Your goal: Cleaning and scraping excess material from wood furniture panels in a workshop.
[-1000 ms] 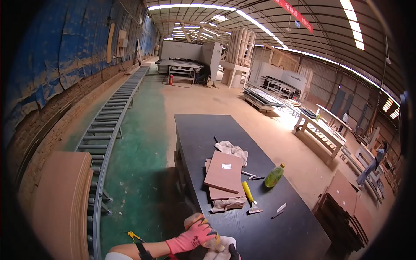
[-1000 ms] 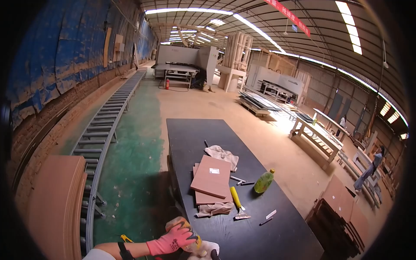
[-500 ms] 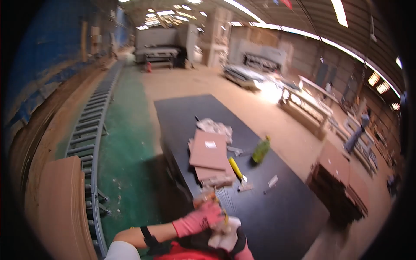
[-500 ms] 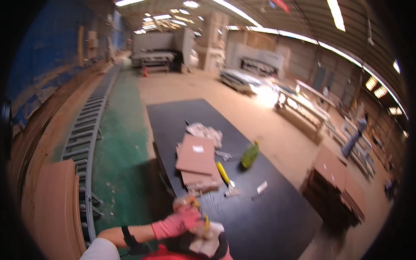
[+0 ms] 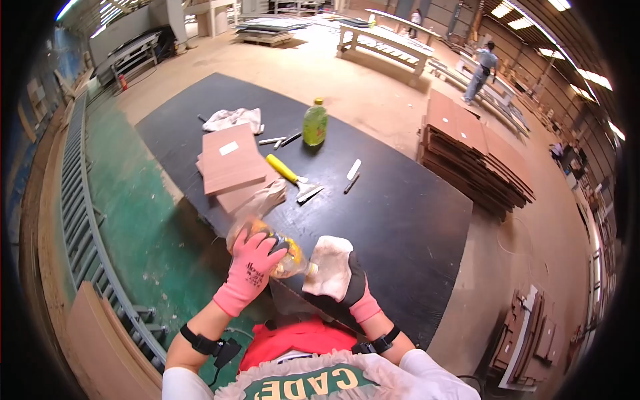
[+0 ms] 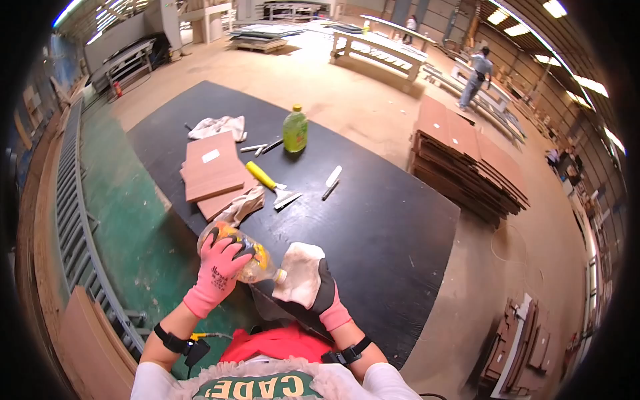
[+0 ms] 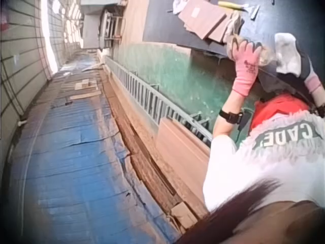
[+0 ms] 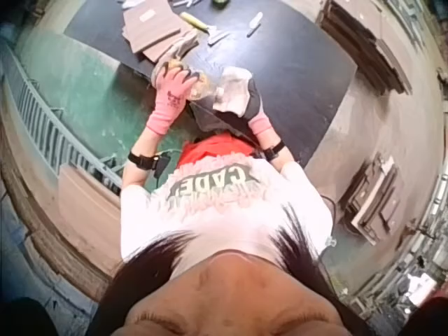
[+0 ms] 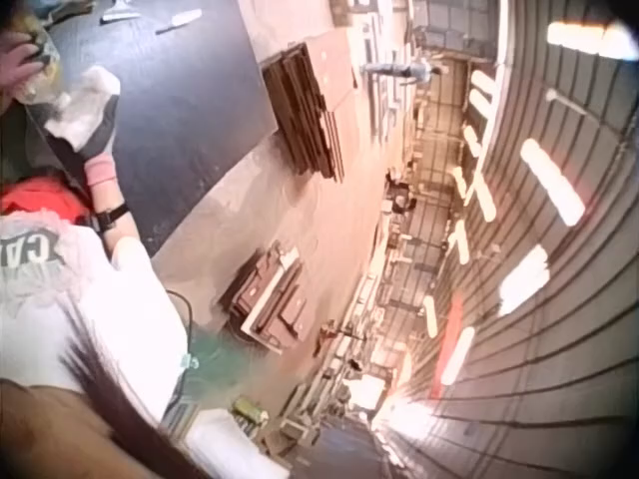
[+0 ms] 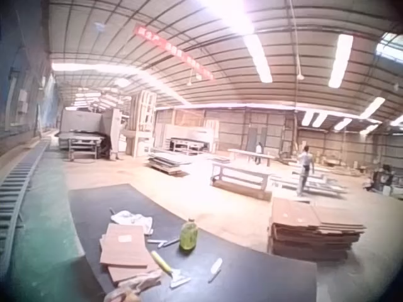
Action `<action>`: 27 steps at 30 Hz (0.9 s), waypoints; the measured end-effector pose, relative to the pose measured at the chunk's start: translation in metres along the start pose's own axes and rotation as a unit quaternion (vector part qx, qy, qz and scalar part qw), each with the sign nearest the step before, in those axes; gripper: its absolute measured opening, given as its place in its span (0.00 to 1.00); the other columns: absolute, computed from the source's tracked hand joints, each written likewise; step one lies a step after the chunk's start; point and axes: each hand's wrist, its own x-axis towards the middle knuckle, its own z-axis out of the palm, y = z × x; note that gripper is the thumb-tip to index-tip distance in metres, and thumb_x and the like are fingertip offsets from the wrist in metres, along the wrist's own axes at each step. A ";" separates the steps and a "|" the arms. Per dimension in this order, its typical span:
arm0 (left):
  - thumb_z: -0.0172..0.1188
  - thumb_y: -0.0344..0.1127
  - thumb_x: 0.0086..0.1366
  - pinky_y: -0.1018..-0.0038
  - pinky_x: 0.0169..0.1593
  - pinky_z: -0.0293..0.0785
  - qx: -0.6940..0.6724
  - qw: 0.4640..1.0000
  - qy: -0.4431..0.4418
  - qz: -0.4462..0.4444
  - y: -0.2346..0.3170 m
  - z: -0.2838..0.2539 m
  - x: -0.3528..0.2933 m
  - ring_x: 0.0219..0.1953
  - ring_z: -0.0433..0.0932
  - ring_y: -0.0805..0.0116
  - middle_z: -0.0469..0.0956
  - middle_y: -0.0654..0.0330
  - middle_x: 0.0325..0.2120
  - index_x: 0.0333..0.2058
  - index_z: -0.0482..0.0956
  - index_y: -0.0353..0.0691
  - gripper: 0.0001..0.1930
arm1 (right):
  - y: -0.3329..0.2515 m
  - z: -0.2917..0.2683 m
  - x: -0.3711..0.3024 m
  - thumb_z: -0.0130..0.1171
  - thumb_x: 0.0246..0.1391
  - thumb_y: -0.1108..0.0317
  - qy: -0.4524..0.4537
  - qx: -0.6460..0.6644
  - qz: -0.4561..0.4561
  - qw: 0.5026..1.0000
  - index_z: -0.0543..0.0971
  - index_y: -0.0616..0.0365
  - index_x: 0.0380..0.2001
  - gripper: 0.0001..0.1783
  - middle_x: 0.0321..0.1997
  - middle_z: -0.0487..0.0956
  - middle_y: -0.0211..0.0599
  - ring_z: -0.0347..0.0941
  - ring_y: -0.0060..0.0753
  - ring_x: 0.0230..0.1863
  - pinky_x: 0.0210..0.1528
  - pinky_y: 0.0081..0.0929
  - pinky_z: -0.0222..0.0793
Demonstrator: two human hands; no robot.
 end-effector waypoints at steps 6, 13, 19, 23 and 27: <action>0.62 0.29 0.32 0.51 0.57 0.49 -0.111 0.985 0.037 -0.126 0.014 0.057 -0.002 0.48 0.64 0.54 0.69 0.56 0.41 0.39 0.75 0.47 0.27 | -0.009 -0.022 -0.027 0.46 0.57 0.53 0.066 0.143 0.038 0.987 0.67 0.58 0.50 0.24 0.44 0.73 0.36 0.70 0.32 0.44 0.51 0.28 0.64; 0.70 0.32 0.34 0.70 0.52 0.64 -0.618 0.679 0.023 -0.395 0.055 0.121 0.040 0.48 0.67 0.63 0.68 0.56 0.45 0.46 0.69 0.40 0.34 | -0.065 -0.048 -0.061 0.50 0.52 0.48 0.042 0.401 0.105 0.909 0.65 0.58 0.52 0.30 0.50 0.72 0.39 0.68 0.38 0.50 0.54 0.38 0.62; 0.71 0.36 0.36 0.68 0.52 0.64 -0.516 0.790 0.034 -0.329 0.073 0.180 0.054 0.49 0.68 0.59 0.68 0.52 0.46 0.51 0.61 0.36 0.41 | -0.045 -0.050 -0.073 0.51 0.52 0.48 0.016 0.426 0.216 0.878 0.64 0.58 0.54 0.32 0.53 0.70 0.42 0.66 0.41 0.53 0.58 0.42 0.58; 0.70 0.39 0.37 0.66 0.54 0.63 -0.341 0.885 0.028 -0.316 0.075 0.180 0.044 0.52 0.64 0.52 0.64 0.47 0.50 0.54 0.58 0.33 0.44 | -0.045 -0.037 -0.067 0.50 0.54 0.50 -0.009 0.417 0.301 0.858 0.63 0.61 0.53 0.31 0.50 0.72 0.41 0.70 0.40 0.49 0.53 0.38 0.64; 0.65 0.29 0.44 0.69 0.52 0.66 -0.568 0.700 0.101 -0.421 0.070 0.130 -0.019 0.53 0.65 0.62 0.66 0.51 0.49 0.51 0.63 0.31 0.33 | -0.053 -0.021 -0.049 0.51 0.54 0.53 -0.058 0.370 0.357 0.856 0.65 0.60 0.52 0.27 0.48 0.73 0.39 0.72 0.33 0.45 0.48 0.31 0.68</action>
